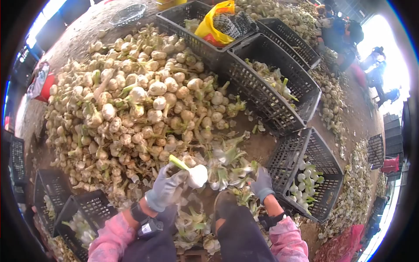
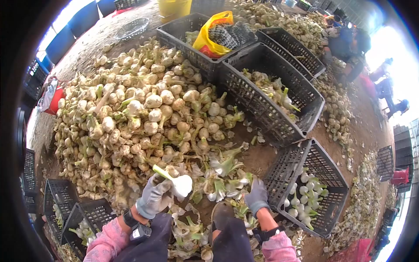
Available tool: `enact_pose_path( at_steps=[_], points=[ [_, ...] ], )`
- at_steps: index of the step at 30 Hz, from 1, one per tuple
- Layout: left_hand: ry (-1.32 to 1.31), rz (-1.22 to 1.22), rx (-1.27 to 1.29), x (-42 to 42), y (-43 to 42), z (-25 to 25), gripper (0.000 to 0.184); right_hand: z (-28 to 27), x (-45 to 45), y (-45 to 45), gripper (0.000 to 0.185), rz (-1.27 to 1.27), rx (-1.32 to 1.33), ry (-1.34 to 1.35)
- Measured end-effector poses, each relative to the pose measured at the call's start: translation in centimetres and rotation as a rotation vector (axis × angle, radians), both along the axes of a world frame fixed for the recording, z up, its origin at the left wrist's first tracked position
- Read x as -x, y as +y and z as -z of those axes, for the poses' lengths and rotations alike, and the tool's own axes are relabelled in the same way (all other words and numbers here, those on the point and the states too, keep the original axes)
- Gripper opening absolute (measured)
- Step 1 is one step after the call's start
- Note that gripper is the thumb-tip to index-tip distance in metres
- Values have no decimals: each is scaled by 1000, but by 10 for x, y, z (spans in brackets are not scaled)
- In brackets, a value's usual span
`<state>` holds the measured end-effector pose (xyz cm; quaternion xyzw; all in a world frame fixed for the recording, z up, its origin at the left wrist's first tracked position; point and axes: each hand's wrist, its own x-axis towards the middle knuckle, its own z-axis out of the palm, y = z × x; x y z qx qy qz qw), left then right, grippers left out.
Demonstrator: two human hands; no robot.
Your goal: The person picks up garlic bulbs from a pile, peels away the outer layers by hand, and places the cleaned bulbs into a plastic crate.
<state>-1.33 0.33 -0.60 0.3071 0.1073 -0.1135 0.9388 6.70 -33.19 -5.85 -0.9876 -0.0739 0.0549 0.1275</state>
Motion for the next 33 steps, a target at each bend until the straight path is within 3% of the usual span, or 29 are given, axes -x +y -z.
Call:
enact_pose_path(
  at_steps=[2,4,6,7,9,10,11,12,13,18,21,25,26,27,28,30,31,32,33],
  points=[
    [83,-72,33,-7,-7,-15,30,0,5,14,26,0,-314,-54],
    [136,-92,43,-14,-12,-34,32,-58,7,63,27,124,-930,350],
    [108,-74,83,-17,-16,-33,32,-85,17,97,27,139,-1312,661],
    [95,-66,104,-17,-17,-33,31,-88,21,109,28,100,-1329,699],
    [211,-89,20,-11,-19,-30,27,-96,22,133,25,-116,-1021,437],
    [245,-85,4,-11,-17,-24,27,-91,25,135,25,-133,-1012,424],
    [278,-82,-12,-10,-15,-21,28,-88,25,135,25,-29,-1101,561],
    [283,-139,185,-9,-17,-20,31,-85,23,133,25,77,-1186,699],
    [295,-149,210,-9,-16,-19,32,-83,23,132,25,187,-1264,840],
    [310,-118,169,-7,-15,-1,34,-76,31,138,52,-28,-1479,937],
    [313,-139,48,-4,-17,-16,34,-78,39,150,57,-106,-1418,889],
    [331,-122,-287,7,2,-9,34,-47,25,144,44,-326,-1221,908],
    [313,-236,-311,9,12,-20,34,-40,15,142,33,-328,-1187,764],
    [288,-347,-339,11,25,-36,35,-12,7,143,28,-342,-1052,457],
    [211,-457,-477,21,46,-43,35,-9,-8,141,24,-297,-888,307],
    [103,-530,-859,62,103,-66,36,29,-31,139,39,1,-812,189],
    [120,-717,-1080,98,139,-57,27,34,-46,141,42,-11,-658,72],
    [276,-832,-1223,118,152,-79,27,32,-64,147,45,-22,-500,-43],
    [358,-838,-1367,148,168,-93,30,31,-77,155,45,-21,-393,17]
  ],
)
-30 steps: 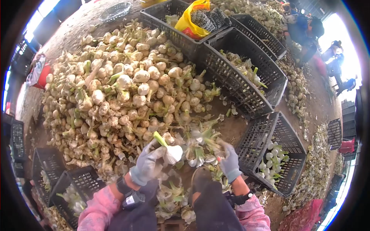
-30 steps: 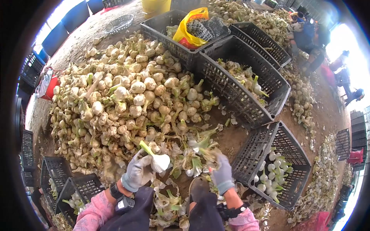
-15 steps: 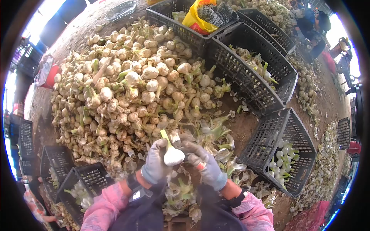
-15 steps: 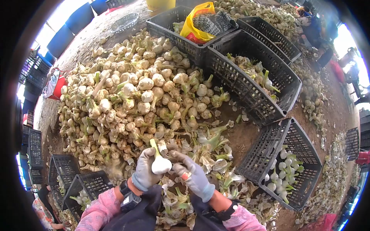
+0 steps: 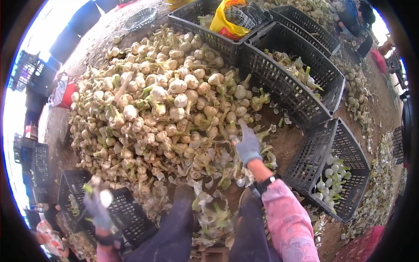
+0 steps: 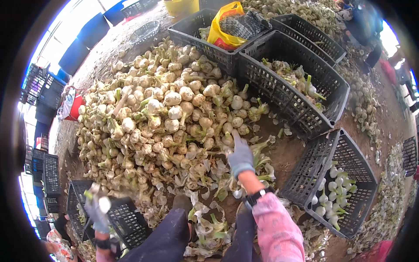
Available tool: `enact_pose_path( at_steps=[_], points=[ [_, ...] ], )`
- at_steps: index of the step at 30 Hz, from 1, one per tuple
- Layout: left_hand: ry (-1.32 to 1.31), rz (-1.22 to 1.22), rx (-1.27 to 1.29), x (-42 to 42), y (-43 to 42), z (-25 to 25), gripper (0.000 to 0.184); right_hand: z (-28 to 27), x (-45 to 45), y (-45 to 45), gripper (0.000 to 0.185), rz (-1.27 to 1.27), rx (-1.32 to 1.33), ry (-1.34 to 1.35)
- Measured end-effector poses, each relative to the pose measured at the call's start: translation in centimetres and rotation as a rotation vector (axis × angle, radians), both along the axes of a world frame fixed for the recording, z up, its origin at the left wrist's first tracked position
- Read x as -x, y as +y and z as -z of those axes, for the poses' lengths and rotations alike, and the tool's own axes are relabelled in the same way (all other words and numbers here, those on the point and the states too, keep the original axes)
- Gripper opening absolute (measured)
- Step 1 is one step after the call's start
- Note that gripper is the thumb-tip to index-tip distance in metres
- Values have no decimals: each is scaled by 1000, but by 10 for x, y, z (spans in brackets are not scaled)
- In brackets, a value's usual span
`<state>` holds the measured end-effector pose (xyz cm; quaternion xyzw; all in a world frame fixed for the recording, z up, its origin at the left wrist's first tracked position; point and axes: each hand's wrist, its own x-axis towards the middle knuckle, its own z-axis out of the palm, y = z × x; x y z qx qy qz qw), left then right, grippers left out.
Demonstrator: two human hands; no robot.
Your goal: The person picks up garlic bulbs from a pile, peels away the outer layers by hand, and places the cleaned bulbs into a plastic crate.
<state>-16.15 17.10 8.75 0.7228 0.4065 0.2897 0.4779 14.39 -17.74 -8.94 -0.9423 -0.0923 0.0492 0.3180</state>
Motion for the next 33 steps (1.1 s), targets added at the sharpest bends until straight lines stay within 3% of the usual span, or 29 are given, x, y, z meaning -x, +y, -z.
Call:
enact_pose_path(
  at_steps=[2,5,6,9,10,12,13,15,16,17,18,20,22,26,27,33],
  points=[
    [459,10,-508,58,35,-24,32,-6,-21,19,46,-30,214,119],
    [1043,-55,-553,135,54,-30,39,35,-48,26,45,-164,324,114],
    [1170,-8,-755,150,53,-23,47,36,-48,19,44,-126,170,35],
    [730,120,-767,120,40,-2,57,17,-26,-1,31,-98,-300,-197],
    [459,169,-505,73,14,1,56,4,-12,-6,30,-82,-455,19],
    [382,458,7,-7,-25,6,54,-45,21,-13,29,-52,-683,445],
    [336,576,156,-46,-49,14,57,-69,39,-15,28,-94,-902,528],
    [184,868,325,-107,-92,37,71,-82,63,-21,24,-177,-1030,637],
    [141,1088,134,-130,-106,52,83,-95,72,-19,23,-183,-1101,703],
    [12,1190,117,-150,-130,61,96,-100,77,-21,26,-207,-1068,684],
    [141,1242,-214,-148,-140,76,95,-102,81,-22,30,-228,-1035,667],
    [31,934,766,-157,-171,67,92,-100,87,-16,32,-83,-1328,732],
    [44,942,504,-156,-173,71,88,-97,93,-14,32,57,-1692,929],
    [-42,1003,-139,-156,-178,67,82,-105,105,4,32,86,-1365,919],
    [-52,967,-188,-155,-182,66,82,-108,106,4,31,91,-1274,907],
    [-36,986,-261,-157,-186,55,75,-113,105,-7,24,81,-1316,992]
  ],
)
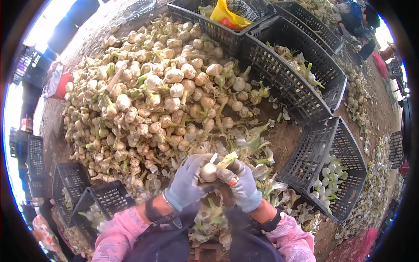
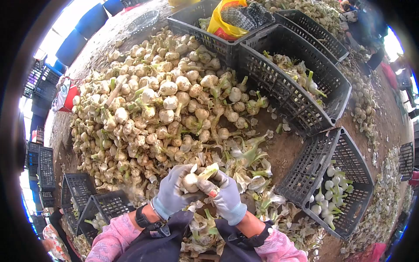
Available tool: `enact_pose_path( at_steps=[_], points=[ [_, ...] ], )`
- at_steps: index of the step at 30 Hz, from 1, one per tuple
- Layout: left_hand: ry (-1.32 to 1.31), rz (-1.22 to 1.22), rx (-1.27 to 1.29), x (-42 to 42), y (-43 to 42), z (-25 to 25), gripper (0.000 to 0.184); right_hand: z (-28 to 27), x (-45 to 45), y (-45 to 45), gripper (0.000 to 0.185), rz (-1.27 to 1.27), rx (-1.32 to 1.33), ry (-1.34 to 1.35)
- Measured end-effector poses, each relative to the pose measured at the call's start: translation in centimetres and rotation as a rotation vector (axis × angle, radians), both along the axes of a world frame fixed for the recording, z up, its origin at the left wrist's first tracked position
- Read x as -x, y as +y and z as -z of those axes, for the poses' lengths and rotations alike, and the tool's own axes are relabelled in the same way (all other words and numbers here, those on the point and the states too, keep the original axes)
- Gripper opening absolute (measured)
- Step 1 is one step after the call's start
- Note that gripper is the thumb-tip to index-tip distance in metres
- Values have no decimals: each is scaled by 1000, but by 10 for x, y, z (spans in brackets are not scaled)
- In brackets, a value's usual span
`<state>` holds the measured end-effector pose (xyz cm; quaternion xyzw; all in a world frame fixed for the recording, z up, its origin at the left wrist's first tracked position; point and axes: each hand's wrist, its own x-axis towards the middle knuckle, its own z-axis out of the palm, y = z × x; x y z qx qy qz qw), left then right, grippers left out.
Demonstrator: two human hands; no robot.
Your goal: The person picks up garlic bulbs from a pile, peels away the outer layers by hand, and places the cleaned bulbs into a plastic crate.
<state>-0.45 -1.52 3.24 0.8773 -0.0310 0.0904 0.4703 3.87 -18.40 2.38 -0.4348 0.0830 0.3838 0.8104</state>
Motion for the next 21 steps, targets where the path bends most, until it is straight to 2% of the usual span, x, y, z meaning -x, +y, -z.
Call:
enact_pose_path(
  at_steps=[3,6,9,12,15,16,19,20,21],
  points=[
    [65,1,28,2,1,-1,75,-4,0,-5,26,-23,-91,40],
    [103,-4,83,4,1,1,74,-1,1,-10,30,-62,-37,-43],
    [173,-60,446,4,-3,10,70,-5,-1,-12,29,-81,-33,-92],
    [328,29,599,8,-1,8,72,-2,0,-9,25,-14,85,-186],
    [772,129,1430,11,11,-4,73,5,-16,-14,24,20,344,-1084],
    [782,155,1474,6,10,-7,71,1,-17,-13,25,35,380,-1097],
    [839,195,1710,2,15,28,70,18,-10,-8,20,59,414,-865],
    [714,162,1464,-4,12,12,53,9,-6,-7,17,85,288,-552],
    [600,65,1205,-1,8,16,55,11,-4,-6,17,90,293,-487]
  ],
)
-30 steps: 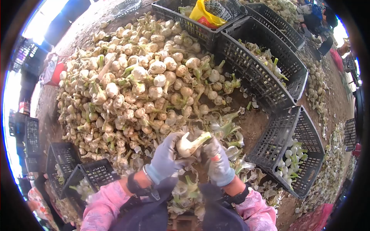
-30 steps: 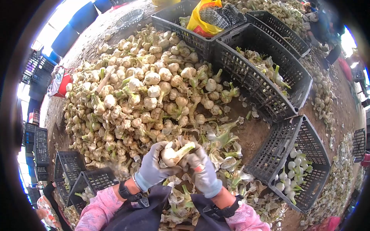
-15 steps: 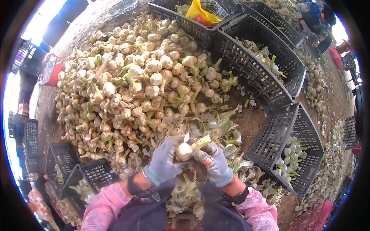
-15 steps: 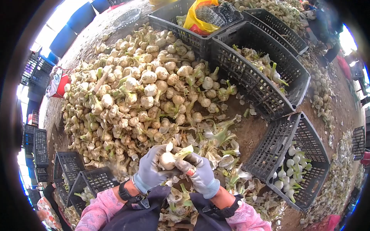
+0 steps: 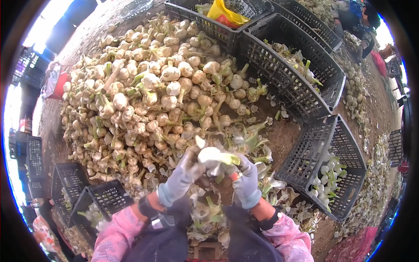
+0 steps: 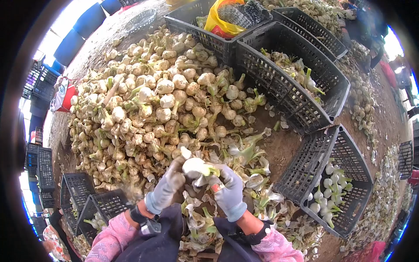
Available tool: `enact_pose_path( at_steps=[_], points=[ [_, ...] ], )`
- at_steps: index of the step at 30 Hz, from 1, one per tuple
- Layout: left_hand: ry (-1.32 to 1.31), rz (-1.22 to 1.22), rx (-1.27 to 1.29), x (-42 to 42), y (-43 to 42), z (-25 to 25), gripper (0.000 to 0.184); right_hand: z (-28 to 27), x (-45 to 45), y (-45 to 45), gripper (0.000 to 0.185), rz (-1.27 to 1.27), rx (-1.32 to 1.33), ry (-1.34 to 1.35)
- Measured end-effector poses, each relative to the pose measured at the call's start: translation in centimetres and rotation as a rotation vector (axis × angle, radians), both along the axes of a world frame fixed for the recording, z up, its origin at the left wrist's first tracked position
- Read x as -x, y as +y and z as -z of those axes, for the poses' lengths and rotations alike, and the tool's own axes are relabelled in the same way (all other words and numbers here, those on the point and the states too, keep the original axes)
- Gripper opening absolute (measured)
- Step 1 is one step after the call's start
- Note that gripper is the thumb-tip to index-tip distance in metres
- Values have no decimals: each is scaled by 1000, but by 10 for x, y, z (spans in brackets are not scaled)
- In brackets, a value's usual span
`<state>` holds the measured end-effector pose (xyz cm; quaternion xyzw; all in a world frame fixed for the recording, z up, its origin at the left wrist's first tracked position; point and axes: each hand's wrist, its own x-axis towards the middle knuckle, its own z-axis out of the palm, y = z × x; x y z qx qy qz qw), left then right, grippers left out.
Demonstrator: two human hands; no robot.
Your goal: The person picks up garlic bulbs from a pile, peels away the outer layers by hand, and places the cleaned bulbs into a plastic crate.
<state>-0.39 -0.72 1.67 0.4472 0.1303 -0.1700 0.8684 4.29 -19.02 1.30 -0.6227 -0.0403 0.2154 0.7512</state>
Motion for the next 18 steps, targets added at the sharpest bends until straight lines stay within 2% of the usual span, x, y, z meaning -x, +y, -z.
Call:
enact_pose_path(
  at_steps=[1,2,5,6,7,10,12,13,16,18],
  points=[
    [-38,-59,-301,3,-4,3,58,3,2,0,16,18,0,63],
    [-87,-210,-271,6,-15,1,62,6,5,-1,16,36,1,130],
    [34,-220,-222,4,-3,11,62,2,8,1,18,-93,134,-112],
    [35,-158,-200,4,1,10,61,2,6,1,18,-149,178,-212],
    [37,-97,-177,3,5,8,60,6,5,-1,19,-168,140,-203],
    [37,49,-189,5,11,3,61,1,5,-4,15,-287,97,-52],
    [39,135,-220,7,12,1,64,0,5,-9,16,-254,-101,224],
    [-18,134,-274,7,11,1,56,-1,5,-11,16,-237,-198,361],
    [19,141,-216,3,10,-9,56,-3,10,-6,17,-116,-288,393],
    [-5,143,-216,6,12,-9,52,-4,11,-6,19,-130,-383,482]
  ],
)
